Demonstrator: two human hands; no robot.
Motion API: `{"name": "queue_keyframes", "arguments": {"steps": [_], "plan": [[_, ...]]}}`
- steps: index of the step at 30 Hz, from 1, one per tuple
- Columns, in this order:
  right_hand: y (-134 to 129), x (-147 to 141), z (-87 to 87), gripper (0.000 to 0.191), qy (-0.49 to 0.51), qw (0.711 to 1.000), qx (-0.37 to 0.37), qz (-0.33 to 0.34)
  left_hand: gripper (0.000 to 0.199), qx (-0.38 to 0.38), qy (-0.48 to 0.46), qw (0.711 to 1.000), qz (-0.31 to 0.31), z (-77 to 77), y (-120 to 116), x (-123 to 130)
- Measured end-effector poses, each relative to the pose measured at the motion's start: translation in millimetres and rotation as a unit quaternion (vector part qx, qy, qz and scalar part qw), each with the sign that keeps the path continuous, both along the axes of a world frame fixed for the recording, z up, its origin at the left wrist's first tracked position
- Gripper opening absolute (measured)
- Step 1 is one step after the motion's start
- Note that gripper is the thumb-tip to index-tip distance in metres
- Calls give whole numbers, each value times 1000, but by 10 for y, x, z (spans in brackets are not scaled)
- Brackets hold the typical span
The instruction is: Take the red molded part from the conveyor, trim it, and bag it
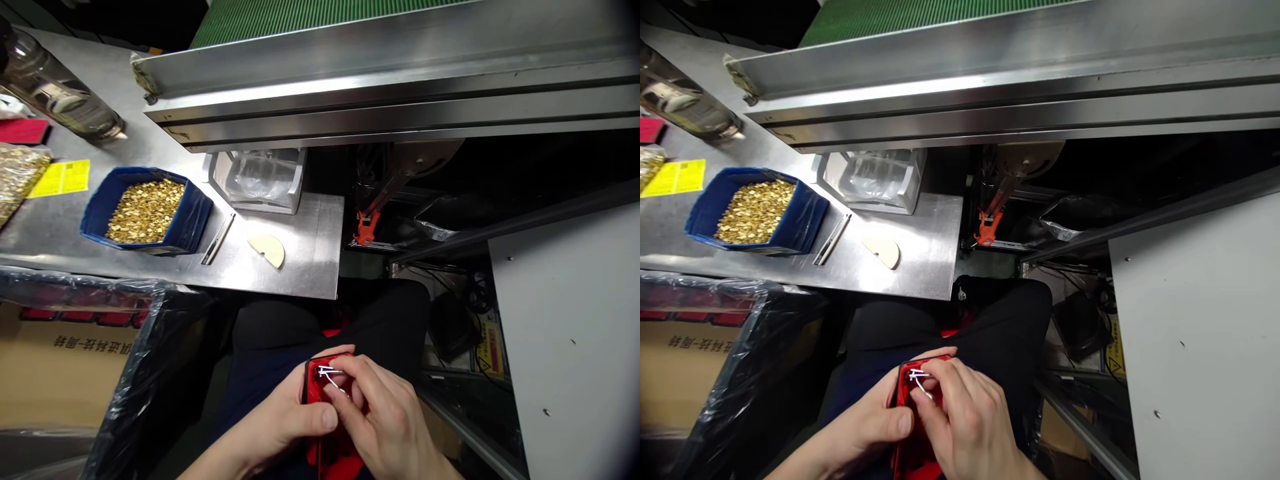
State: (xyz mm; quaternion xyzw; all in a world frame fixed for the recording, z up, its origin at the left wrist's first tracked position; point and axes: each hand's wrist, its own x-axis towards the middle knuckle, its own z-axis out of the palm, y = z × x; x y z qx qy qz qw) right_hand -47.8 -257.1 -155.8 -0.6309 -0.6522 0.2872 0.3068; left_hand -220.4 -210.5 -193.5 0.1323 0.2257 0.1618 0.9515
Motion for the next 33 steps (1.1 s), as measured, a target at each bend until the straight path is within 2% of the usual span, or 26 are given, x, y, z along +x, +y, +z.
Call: {"name": "queue_keyframes", "arguments": {"steps": [14,20,27,31,33], "plan": [[-32,-5,5,16,-21,1000,-4,14,77,27,27,999,-7,86,12,-2],[-28,19,19,13,-33,999,20,24,79,32,41,998,-26,55,-8,-2],[-38,-11,-44,14,-26,999,12,22,70,28,49,998,-23,39,-11,22],[-33,3,-35,15,38,999,-31,-3,66,6,12,1000,-27,77,25,50],[-36,52,-17,15,100,991,-71,-48,68,-4,4,1000,-29,87,42,50]]}}
